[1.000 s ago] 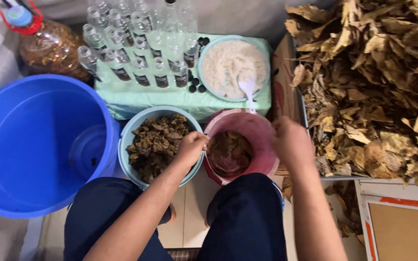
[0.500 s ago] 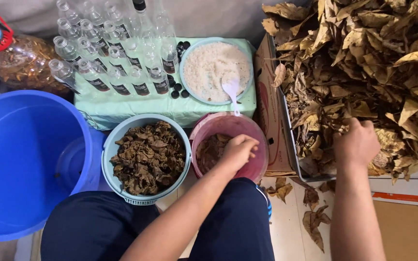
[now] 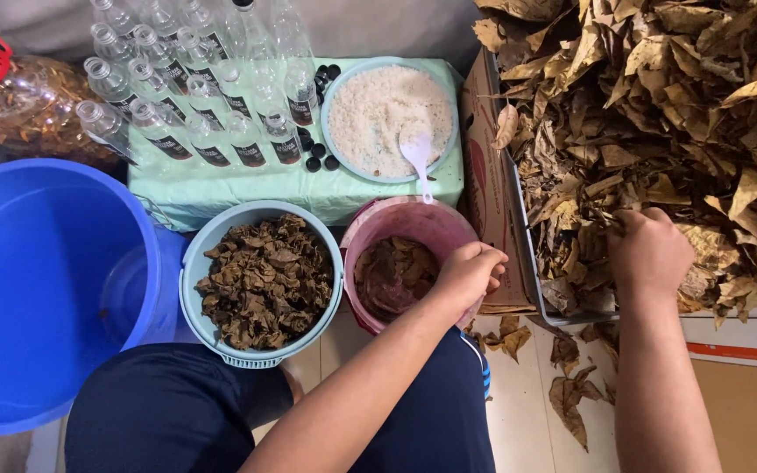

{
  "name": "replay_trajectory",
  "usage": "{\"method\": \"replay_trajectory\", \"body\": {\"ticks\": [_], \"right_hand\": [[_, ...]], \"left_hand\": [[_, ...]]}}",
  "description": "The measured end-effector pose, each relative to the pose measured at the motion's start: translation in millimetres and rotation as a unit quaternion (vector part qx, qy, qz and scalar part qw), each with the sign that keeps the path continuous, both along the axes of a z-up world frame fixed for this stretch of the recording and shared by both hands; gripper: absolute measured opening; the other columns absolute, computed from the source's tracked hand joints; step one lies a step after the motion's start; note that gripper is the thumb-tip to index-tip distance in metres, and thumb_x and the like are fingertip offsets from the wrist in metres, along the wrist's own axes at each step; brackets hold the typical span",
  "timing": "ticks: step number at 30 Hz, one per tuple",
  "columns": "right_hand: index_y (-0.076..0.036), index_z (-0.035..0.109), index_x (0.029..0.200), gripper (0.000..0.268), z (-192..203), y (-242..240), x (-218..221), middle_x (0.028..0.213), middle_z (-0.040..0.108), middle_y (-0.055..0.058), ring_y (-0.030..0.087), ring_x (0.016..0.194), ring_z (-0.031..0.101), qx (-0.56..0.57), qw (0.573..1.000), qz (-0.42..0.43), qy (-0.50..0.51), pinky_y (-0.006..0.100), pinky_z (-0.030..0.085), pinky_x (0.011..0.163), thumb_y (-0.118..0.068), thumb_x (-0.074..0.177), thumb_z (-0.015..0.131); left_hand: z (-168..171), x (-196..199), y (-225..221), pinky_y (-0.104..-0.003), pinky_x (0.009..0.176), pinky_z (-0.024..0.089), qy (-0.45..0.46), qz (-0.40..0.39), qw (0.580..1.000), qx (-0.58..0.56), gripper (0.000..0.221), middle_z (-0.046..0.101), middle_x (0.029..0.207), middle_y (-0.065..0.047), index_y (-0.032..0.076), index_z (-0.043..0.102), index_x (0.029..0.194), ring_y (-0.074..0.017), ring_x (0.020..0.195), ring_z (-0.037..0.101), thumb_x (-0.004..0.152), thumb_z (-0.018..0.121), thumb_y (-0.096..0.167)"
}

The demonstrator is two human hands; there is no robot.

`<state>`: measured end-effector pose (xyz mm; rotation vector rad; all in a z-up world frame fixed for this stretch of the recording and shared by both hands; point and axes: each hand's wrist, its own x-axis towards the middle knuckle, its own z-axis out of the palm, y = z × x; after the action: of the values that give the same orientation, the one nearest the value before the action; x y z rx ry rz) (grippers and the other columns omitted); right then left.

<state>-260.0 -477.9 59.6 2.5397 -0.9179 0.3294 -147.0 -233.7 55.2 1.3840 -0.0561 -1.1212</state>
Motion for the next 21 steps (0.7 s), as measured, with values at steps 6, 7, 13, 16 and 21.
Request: {"method": "replay_trajectory", "body": {"ticks": [6, 7, 13, 16, 21], "right_hand": [[-0.012, 0.084, 0.115, 0.01, 19, 54, 10, 0.108, 0.075, 0.017, 0.016, 0.07, 0.067, 0.084, 0.985, 0.099, -0.114, 0.02, 0.057, 0.051, -0.014, 0.109, 0.077], [-0.011, 0.083, 0.112, 0.011, 29, 78, 13, 0.104, 0.079, 0.013, 0.016, 0.069, 0.07, 0.087, 0.979, 0.132, -0.13, 0.023, 0.058, 0.054, -0.011, 0.102, 0.078], [-0.015, 0.071, 0.099, 0.019, -24, 125, 19, 0.079, 0.074, 0.013, 0.032, 0.076, 0.076, 0.167, 0.951, 0.222, -0.137, 0.04, 0.061, 0.069, -0.023, 0.085, 0.083], [-0.009, 0.075, 0.098, 0.018, 23, 155, 26, 0.086, 0.077, 0.018, 0.036, 0.084, 0.076, 0.333, 0.898, 0.257, -0.129, 0.043, 0.062, 0.075, -0.011, 0.081, 0.082], [-0.003, 0.08, 0.103, 0.015, 34, 102, 20, 0.094, 0.078, 0.02, 0.035, 0.093, 0.076, 0.521, 0.831, 0.157, -0.11, 0.045, 0.06, 0.092, -0.007, 0.089, 0.076]], "left_hand": [[40, -4, -6, -0.031, 0.086, 0.054, -0.024, -0.061, 0.998, 0.019, 0.047, 0.064, 0.109, -0.009, 0.003, 0.057, 0.128, -0.0169, 0.097, 0.065, 0.105, 0.044, 0.042], [46, -5, -8, -0.046, 0.103, 0.039, -0.004, -0.057, 0.998, -0.008, 0.078, 0.048, 0.136, -0.015, 0.004, 0.043, 0.142, -0.0257, 0.125, 0.045, 0.089, 0.04, 0.061], [28, -15, -18, -0.037, 0.083, 0.051, 0.133, 0.097, 0.981, -0.1, 0.063, 0.056, 0.112, -0.013, 0.006, 0.064, 0.116, -0.0243, 0.098, 0.057, 0.088, 0.063, 0.063], [-8, -11, -25, -0.039, 0.094, 0.051, 0.116, 0.199, 0.973, 0.0, 0.044, 0.069, 0.114, -0.02, 0.006, 0.071, 0.106, -0.0307, 0.103, 0.067, 0.097, 0.061, 0.047], [-61, 10, -28, -0.032, 0.087, 0.056, 0.062, 0.213, 0.973, 0.069, 0.044, 0.077, 0.106, -0.021, 0.007, 0.078, 0.102, -0.0262, 0.094, 0.073, 0.106, 0.046, 0.037]]}}
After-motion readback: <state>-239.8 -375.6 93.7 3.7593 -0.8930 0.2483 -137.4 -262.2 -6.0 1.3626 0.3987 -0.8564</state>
